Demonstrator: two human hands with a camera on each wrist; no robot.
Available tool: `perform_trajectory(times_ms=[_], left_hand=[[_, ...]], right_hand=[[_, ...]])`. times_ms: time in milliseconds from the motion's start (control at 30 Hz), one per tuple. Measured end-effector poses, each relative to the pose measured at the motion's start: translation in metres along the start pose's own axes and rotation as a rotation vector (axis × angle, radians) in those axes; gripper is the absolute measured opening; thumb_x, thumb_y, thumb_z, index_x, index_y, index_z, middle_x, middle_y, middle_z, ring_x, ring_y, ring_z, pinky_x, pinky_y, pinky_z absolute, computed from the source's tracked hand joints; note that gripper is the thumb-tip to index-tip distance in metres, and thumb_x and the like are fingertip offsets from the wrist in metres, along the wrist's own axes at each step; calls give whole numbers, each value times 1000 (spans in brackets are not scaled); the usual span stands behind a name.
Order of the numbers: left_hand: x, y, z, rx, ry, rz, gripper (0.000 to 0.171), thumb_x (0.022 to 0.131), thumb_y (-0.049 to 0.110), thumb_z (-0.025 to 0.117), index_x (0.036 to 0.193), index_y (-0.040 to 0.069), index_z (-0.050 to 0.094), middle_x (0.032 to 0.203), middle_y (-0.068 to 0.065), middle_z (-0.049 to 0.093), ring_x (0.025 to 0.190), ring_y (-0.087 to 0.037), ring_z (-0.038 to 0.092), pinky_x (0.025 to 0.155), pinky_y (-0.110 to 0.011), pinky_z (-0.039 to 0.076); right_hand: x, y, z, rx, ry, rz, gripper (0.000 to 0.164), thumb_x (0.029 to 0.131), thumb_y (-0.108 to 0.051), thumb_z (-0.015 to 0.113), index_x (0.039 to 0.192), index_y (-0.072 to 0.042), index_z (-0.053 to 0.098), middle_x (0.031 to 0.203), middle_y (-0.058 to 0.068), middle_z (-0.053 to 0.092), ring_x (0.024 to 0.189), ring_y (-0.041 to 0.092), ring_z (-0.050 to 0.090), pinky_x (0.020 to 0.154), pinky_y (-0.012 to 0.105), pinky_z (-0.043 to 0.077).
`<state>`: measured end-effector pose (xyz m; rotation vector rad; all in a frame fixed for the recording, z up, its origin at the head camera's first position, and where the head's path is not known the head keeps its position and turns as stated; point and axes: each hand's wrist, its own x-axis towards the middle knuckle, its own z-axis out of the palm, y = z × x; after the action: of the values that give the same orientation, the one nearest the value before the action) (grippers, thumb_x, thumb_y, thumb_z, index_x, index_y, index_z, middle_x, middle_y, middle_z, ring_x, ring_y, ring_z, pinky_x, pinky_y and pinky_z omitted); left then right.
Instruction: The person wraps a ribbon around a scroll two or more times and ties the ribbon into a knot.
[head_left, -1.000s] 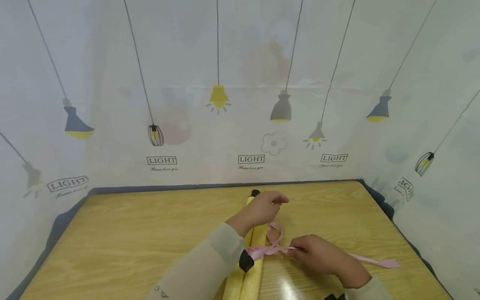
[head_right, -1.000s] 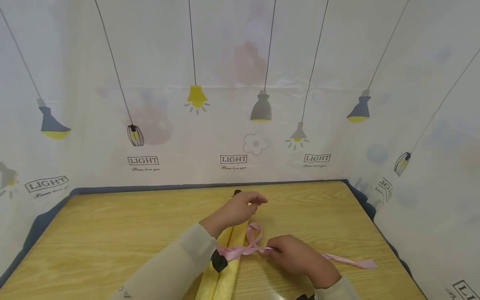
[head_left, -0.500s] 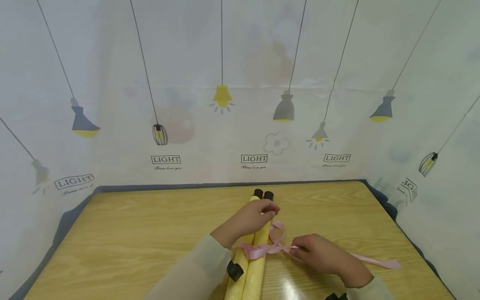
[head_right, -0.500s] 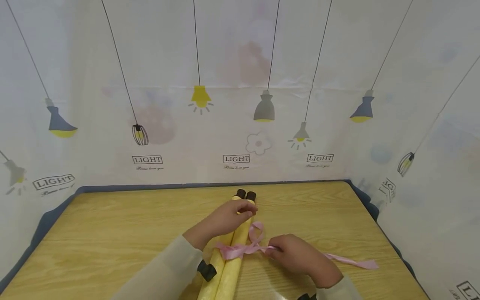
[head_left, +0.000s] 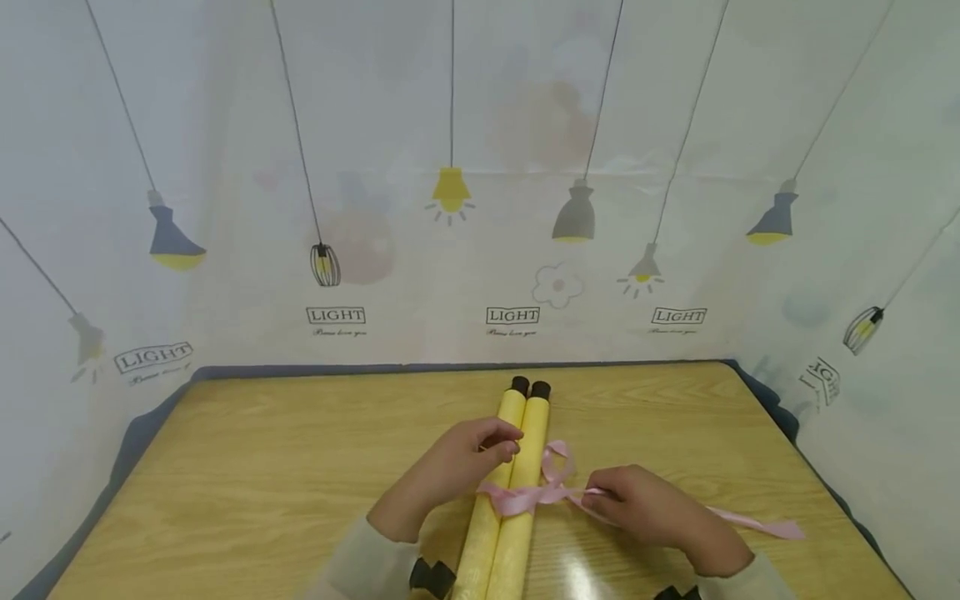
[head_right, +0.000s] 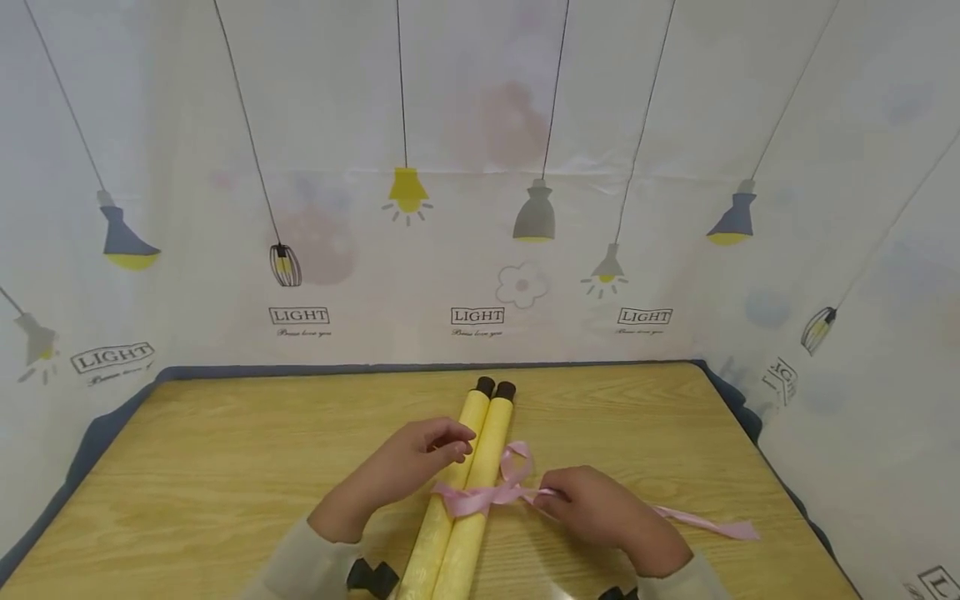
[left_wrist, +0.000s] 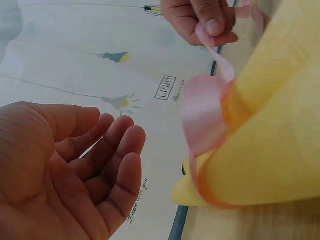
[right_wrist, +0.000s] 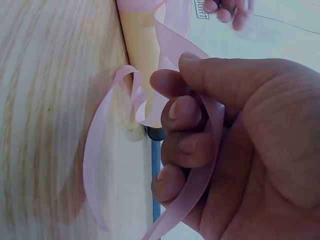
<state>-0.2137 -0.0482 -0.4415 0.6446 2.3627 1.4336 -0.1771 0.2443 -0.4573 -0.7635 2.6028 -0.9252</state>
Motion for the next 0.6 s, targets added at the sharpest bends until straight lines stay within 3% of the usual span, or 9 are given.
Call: perform_trajectory(times_ms=[300, 600], left_hand=[[-13, -1, 1, 4, -11, -25, 27, 101, 28, 62, 121, 10, 68, 104, 3, 70, 94, -12, 61, 81, -29, 52], [-20, -3, 6, 68, -74, -48, 20, 94, 25, 73, 109, 12, 70, 92, 9, 66, 86, -8, 59, 75, -25, 50]], right_hand=[[-1, -9, -6, 22, 22, 26, 17, 102, -30, 60, 90, -19, 66, 70, -13, 52, 60, -2, 44, 55, 22, 41], [-4, -19, -11, 92, 37, 44, 22, 101, -33, 61, 94, -13, 67, 66, -10, 47, 57, 0, 41, 52, 22, 39]])
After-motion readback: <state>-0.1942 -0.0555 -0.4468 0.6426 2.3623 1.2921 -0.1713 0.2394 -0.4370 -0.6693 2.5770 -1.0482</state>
